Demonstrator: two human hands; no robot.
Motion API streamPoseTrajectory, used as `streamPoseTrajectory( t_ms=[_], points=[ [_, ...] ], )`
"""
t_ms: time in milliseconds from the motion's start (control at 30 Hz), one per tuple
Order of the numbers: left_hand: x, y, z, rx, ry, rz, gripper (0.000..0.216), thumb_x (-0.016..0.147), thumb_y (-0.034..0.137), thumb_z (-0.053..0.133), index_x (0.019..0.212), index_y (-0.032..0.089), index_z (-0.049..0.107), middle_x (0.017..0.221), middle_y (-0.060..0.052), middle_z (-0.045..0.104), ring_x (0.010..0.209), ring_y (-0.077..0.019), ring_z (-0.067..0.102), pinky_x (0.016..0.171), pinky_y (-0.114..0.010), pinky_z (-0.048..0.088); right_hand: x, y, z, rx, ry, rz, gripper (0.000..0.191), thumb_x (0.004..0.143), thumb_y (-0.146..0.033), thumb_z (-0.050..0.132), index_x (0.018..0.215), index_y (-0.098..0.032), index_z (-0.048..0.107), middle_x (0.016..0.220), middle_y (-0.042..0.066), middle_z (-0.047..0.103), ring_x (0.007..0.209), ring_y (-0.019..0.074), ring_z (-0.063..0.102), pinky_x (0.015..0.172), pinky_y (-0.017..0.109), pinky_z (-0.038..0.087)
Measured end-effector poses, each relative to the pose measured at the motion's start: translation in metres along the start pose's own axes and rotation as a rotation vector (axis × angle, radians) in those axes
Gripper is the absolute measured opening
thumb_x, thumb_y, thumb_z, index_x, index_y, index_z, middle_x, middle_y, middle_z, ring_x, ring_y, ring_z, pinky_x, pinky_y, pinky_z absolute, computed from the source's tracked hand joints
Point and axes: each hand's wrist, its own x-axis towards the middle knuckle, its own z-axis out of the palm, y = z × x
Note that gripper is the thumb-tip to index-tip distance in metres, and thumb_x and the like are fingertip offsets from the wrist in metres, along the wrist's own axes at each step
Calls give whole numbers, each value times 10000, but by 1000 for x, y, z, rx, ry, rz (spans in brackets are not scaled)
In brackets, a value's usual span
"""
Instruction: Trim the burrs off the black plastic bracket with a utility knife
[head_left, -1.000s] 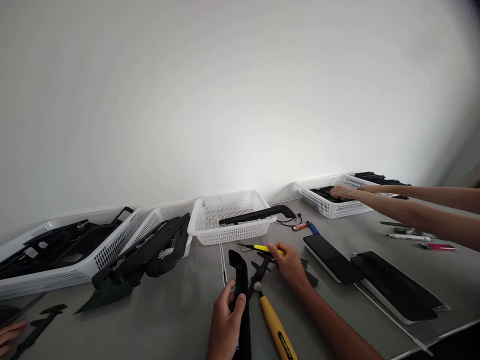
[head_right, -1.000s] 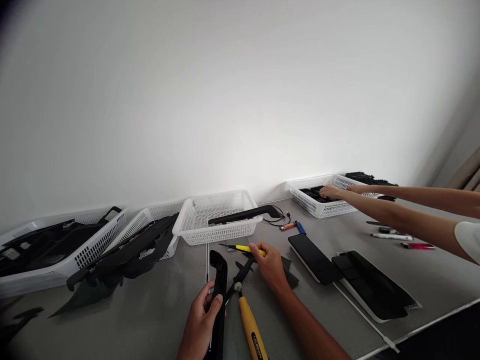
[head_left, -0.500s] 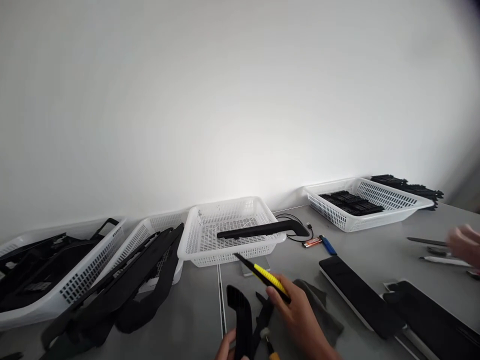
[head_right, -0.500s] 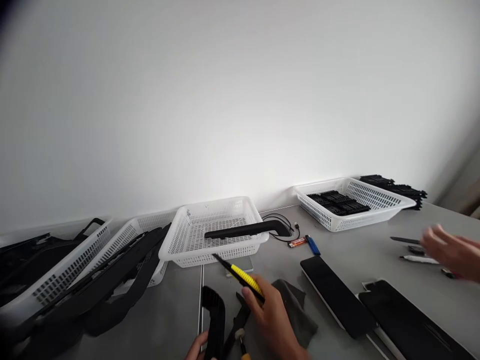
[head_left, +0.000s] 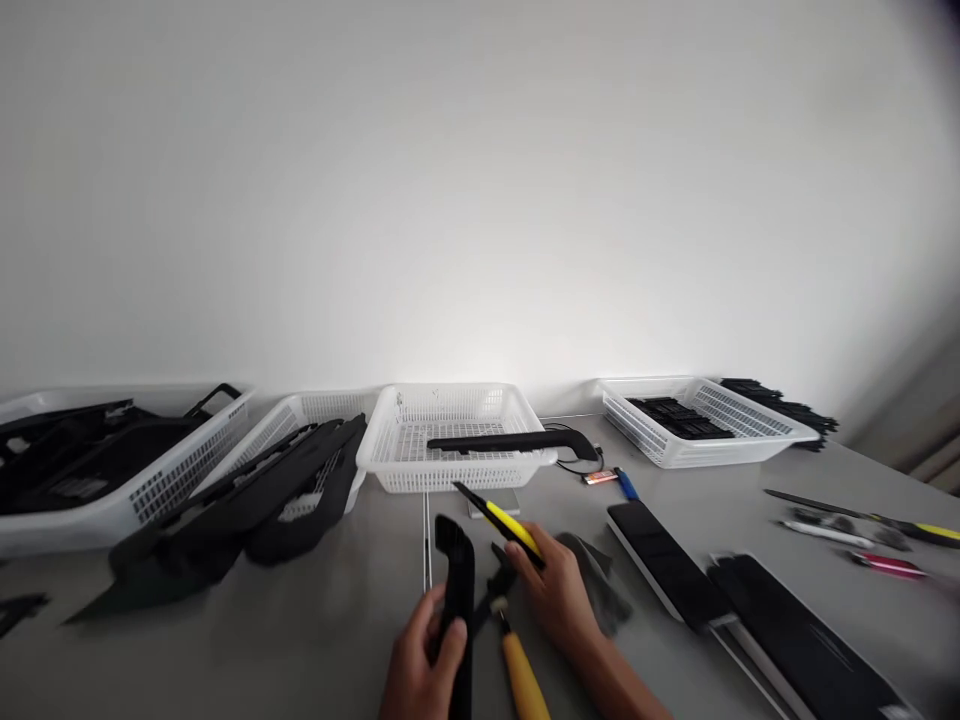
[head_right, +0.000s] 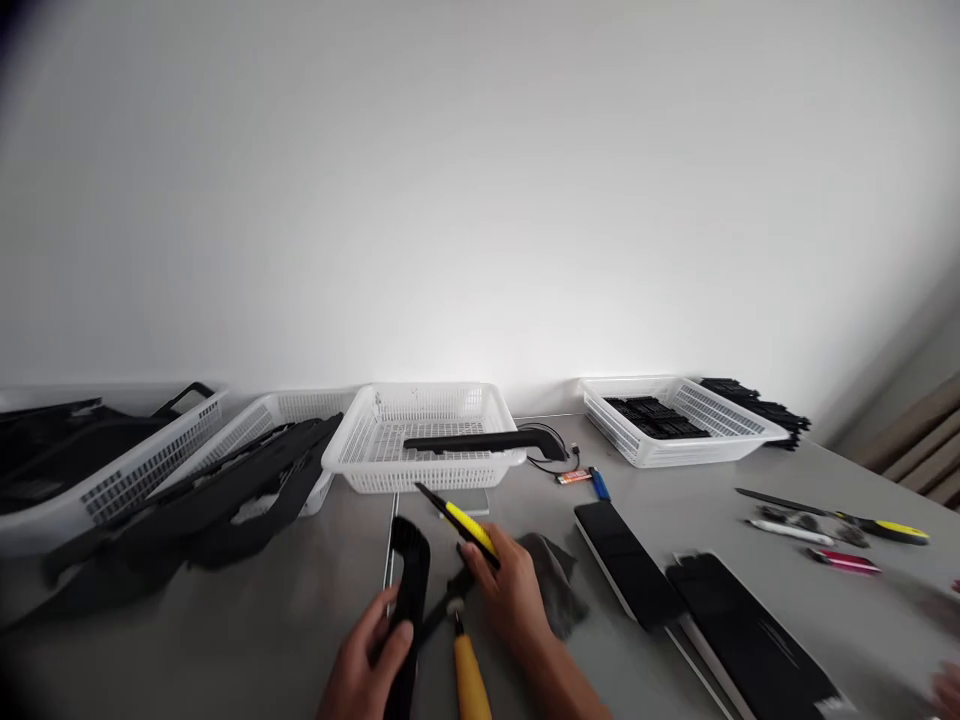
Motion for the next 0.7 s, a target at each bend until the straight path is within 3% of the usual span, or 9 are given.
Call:
streamPoseTrajectory(
  t_ms=[100,200,300,433,700],
  points=[
    [-10,24,-1,31,57,158,742,785,665,707,1310,141,696,1217,-156,776,1158,-356,708,956,-390,562,-11,-10,-6,-32,35,-20,419,986,-595,538,1036,-212,700,895,63,738,823,235,671,747,285,472],
    [-18,41,-3,91,78,210,731,849,656,621,1324,104,683,1103,-154,788,1074,-338,721,922,-404,559,-42,-20,-16,-42,72,20,483,1010,-605,475,1083,-176,684,897,77,726,820,230,648,746,294,454],
    [-22,45,-1,88,91,247,644,880,652,560,1195,119,735,1179,-155,766,1186,-335,670,1018,-394,507,-82,-31,-31,-21,58,22,489,1005,-605,487,1062,-161,684,920,82,723,840,223,637,767,295,456],
    [-22,42,3,97,69,301,555,917,649,514,997,157,759,1008,-112,785,1090,-315,675,968,-378,516,-118,-38,-47,25,-8,12,450,1006,-562,506,1058,-160,701,908,60,719,825,201,630,743,274,459],
    [-19,38,2,124,77,344,541,930,671,508,874,177,719,844,-71,744,953,-283,667,870,-346,524,-123,-40,-49,95,-59,-7,382,999,-506,528,1054,-171,703,900,41,706,821,193,626,757,270,472]
  ],
)
